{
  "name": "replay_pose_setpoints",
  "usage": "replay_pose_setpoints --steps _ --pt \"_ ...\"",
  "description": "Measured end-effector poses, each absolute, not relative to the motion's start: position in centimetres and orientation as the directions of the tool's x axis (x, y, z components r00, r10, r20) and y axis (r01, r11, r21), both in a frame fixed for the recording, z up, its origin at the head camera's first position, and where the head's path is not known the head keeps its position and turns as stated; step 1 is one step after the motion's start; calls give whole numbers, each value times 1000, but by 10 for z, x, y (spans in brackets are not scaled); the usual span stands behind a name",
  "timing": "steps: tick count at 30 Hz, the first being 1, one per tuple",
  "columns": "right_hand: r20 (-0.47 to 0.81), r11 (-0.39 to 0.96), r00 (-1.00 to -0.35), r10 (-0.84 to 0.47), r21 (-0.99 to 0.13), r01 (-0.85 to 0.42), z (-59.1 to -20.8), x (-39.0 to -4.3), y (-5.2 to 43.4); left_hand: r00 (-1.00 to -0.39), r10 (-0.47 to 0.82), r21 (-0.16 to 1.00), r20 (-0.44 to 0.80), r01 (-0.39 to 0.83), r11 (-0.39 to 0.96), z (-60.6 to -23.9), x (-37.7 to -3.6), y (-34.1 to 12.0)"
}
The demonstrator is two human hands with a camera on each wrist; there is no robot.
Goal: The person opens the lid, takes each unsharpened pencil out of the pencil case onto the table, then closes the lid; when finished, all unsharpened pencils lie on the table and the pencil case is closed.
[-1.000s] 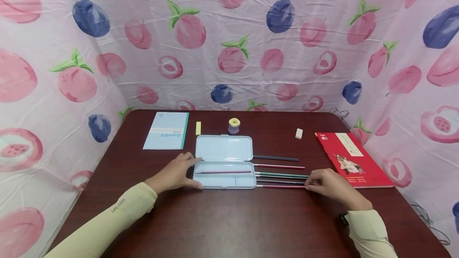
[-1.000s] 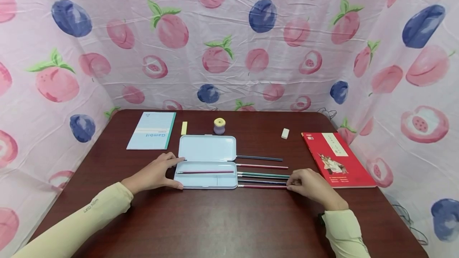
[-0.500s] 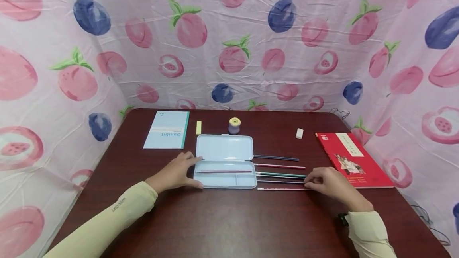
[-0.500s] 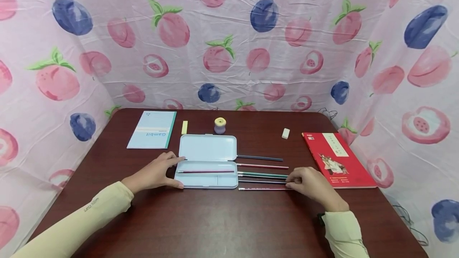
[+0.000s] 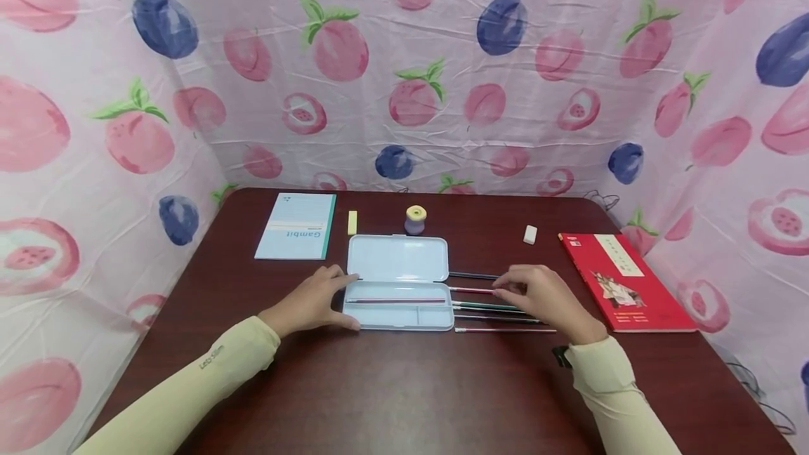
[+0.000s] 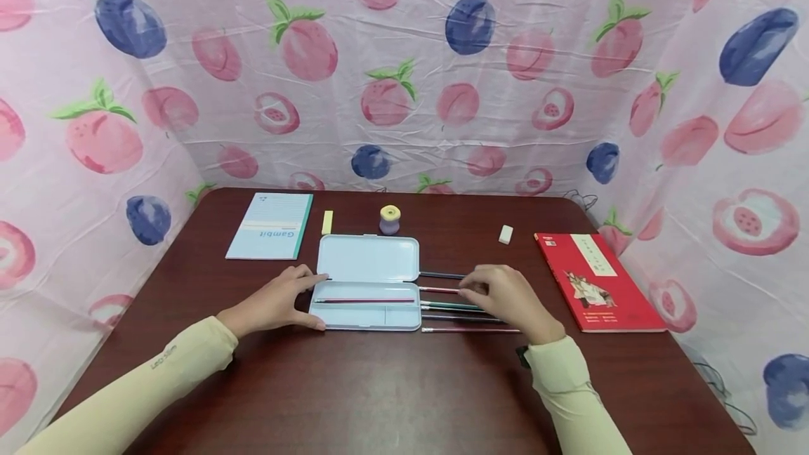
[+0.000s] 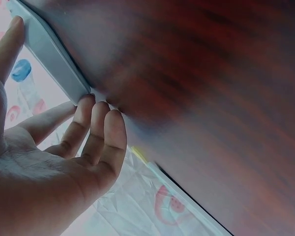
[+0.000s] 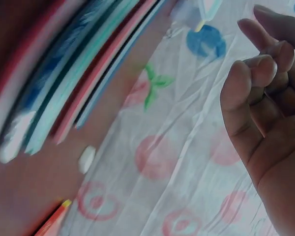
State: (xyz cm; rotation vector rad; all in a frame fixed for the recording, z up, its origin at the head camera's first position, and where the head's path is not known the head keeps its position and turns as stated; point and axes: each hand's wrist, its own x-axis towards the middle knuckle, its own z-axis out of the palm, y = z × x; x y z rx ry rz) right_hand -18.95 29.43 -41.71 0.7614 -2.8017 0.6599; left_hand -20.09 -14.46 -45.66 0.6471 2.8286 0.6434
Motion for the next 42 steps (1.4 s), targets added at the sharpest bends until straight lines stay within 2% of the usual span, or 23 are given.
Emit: replay_pose_setpoints --steps 9,18,34,42 --pt "238 749 -804 -545 -292 -595 -407 -211 246 -894 441 448 -77 364 817 -455 -200 -145" --pt "202 709 -747 -634 -236 -665 -428 -222 212 -895 438 443 -81 361 820 -456 -200 -145" --pt "20 760 -794 -608 -274 -589 -442 -230 193 -892 445 456 -80 364 812 -455 -200 -144" --pt "26 771 -799 -601 -245 -588 -441 -229 191 -893 444 453 -75 366 813 -455 -200 -143"
